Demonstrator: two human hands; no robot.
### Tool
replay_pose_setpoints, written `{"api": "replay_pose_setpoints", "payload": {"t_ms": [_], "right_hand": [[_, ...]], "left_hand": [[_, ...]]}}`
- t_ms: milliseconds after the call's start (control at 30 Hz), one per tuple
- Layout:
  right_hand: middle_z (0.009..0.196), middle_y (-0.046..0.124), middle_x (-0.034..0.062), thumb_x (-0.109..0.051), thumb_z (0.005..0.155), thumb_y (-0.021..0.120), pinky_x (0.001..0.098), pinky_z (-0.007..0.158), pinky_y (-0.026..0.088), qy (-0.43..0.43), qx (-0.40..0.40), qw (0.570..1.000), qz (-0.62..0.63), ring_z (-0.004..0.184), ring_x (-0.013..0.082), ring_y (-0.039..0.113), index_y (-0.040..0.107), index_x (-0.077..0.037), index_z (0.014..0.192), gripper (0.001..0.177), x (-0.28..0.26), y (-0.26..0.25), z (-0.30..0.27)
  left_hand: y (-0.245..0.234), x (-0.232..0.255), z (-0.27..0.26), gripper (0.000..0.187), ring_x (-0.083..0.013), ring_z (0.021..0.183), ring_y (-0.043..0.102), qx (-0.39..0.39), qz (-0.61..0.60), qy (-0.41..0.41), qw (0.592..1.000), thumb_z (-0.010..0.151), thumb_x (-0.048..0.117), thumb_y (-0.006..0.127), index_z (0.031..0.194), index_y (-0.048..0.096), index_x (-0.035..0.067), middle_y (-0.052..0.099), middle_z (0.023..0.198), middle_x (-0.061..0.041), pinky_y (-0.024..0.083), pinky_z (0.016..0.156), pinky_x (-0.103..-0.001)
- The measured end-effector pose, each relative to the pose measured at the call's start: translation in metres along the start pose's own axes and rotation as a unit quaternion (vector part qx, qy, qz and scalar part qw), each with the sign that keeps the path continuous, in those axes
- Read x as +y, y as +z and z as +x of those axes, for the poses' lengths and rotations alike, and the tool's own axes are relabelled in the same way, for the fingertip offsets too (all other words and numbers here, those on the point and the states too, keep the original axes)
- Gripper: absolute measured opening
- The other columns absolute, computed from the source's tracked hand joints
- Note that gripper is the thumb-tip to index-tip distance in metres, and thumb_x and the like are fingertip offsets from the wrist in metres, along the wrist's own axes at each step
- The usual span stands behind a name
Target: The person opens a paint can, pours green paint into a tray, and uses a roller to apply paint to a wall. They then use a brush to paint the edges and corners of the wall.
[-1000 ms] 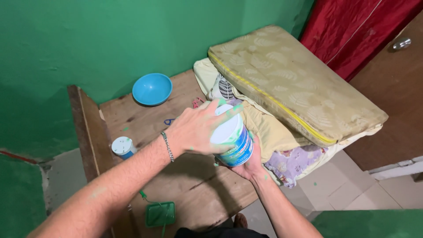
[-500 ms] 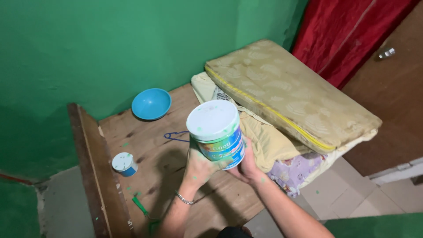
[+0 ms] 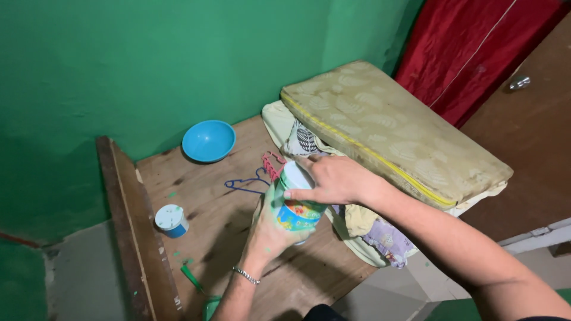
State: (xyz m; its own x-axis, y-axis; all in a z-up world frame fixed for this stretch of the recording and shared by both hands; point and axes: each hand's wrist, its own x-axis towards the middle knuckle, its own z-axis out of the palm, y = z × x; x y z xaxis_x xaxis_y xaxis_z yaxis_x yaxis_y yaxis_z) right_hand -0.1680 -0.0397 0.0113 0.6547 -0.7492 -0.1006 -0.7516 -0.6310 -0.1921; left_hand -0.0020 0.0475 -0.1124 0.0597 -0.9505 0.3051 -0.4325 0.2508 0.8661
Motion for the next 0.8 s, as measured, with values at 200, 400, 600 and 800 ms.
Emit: {"api": "replay_pose_setpoints", "payload": {"t_ms": [200, 400, 600, 800], "right_hand": [[0.105, 0.072, 0.0282, -0.063, 0.093, 0.043, 0.0472, 0.097, 0.052, 0.037, -0.030, 0.992, 0.115, 0.104, 0.0402, 0.070, 0.062, -0.004, 0.134, 0.075, 0.019, 0.018, 0.030], [0.110, 0.075, 0.0281, -0.071, 0.086, 0.045, 0.0458, 0.099, 0.053, 0.077, -0.094, 0.982, 0.147, 0.107, 0.0376, 0.072, 0.072, 0.001, 0.118, 0.084, 0.051, 0.053, 0.063], [0.120, 0.068, 0.0330, -0.085, 0.080, 0.049, 0.0473, 0.102, 0.053, 0.142, -0.124, 0.982, -0.013, 0.116, 0.0419, 0.067, 0.070, 0.008, 0.119, 0.103, 0.055, 0.140, 0.075], [0.119, 0.072, 0.0281, -0.081, 0.083, 0.043, 0.0434, 0.101, 0.053, 0.160, -0.105, 0.964, 0.184, 0.116, 0.0369, 0.070, 0.073, 0.006, 0.118, 0.099, 0.080, 0.132, 0.096]], "left_hand": [[0.002, -0.016, -0.013, 0.128, -0.0289, 0.120, 0.060, 0.074, -0.109, -0.006, 0.991, 0.058, 0.038, 0.098, 0.155, 0.025, -0.002, 0.054, 0.136, -0.020, 0.054, 0.098, -0.041], [0.056, -0.081, -0.026, 0.104, -0.0248, 0.119, 0.058, 0.199, -0.299, -0.123, 0.925, 0.071, 0.040, 0.087, 0.150, 0.030, 0.003, 0.050, 0.135, -0.014, 0.054, 0.097, -0.040], [0.128, -0.143, -0.043, 0.057, -0.0306, 0.117, 0.061, 0.153, -0.750, -0.281, 0.578, 0.102, 0.052, 0.051, 0.133, 0.050, 0.004, 0.062, 0.127, -0.015, 0.052, 0.099, -0.047], [0.105, -0.127, -0.042, 0.066, -0.0255, 0.128, 0.056, 0.238, -0.651, -0.178, 0.698, 0.097, 0.042, 0.057, 0.152, 0.037, 0.010, 0.053, 0.144, -0.012, 0.046, 0.108, -0.045]]}}
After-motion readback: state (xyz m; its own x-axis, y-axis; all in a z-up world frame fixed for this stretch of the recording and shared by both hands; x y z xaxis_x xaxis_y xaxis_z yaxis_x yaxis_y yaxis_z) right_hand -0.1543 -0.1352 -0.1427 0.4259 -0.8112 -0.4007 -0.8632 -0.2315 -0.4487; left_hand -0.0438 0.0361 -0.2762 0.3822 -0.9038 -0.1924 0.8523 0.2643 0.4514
